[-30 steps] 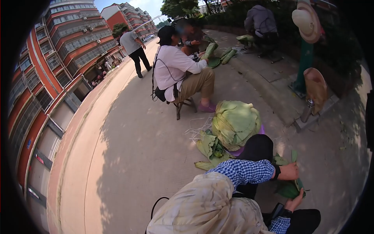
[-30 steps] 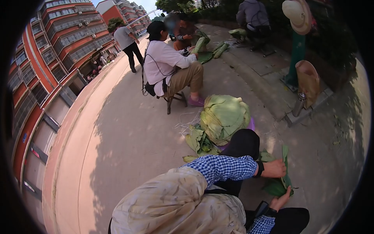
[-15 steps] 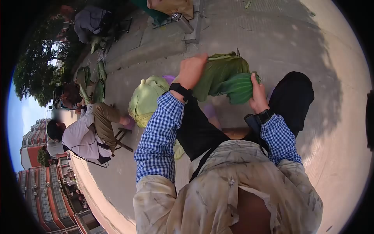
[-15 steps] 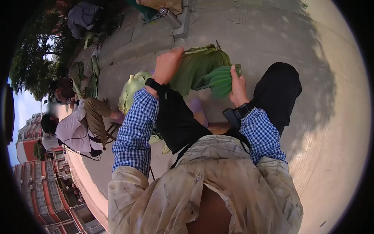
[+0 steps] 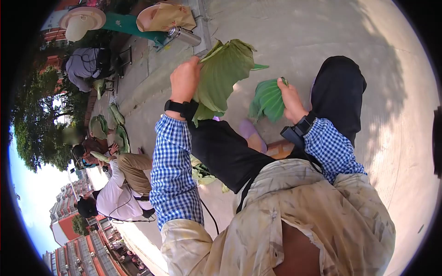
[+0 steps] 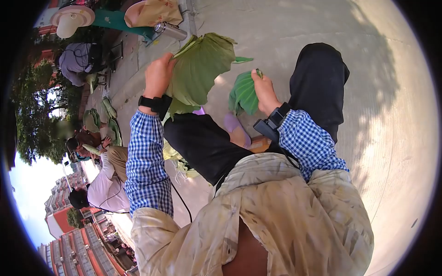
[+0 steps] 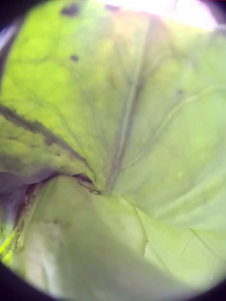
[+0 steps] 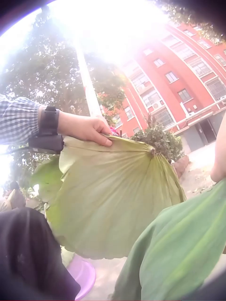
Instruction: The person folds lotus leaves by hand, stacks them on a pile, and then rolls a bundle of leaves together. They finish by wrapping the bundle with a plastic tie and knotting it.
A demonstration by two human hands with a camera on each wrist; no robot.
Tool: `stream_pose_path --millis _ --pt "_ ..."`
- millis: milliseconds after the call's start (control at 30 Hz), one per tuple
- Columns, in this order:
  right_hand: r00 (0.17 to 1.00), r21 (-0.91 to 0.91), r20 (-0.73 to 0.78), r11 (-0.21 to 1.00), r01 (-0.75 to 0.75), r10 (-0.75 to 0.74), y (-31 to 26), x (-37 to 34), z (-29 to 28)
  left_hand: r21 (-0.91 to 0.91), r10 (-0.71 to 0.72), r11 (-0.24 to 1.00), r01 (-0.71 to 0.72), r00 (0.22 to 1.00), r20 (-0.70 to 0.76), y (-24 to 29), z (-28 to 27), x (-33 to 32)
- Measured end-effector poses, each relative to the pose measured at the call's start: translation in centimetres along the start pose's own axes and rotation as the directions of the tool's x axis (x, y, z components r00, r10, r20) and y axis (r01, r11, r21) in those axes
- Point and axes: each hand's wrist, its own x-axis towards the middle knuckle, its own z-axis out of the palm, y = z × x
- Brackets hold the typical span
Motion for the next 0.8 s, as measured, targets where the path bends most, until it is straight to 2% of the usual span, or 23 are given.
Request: stream_pose_path --millis 400,600,700,767,800 --pt "1.000 -0.007 0.019 1.000 -0.018 0.018 0.6 0.5 0.3 -0.092 0.129 0.986 -0.139 0.986 -0.110 1.3 0.9 -0.8" --pt "0.994 0.018 0.049 0.995 -0.096 0.095 0.7 0.7 0.6 -0.030 0.057 0.998 -0.059 0.997 -0.060 2.1 0.2 -1.4" --pt "0.991 0.024 0.047 0.991 -0.130 0.129 0.0 0.1 1.4 -0.018 0.049 0.998 -0.053 0.987 -0.156 3.3 0.4 -1.0" --pt "0.992 0.020 0.031 0.992 -0.126 0.125 -0.3 0.3 1.5 0.014 0.108 0.994 -0.108 0.970 -0.217 5.1 0.8 -2.2" --pt "0.988 0.078 0.055 0.986 -0.150 0.146 -0.1 0.6 1.4 0.011 0.142 0.990 -0.142 0.975 -0.171 6.0 1.2 -3.3"
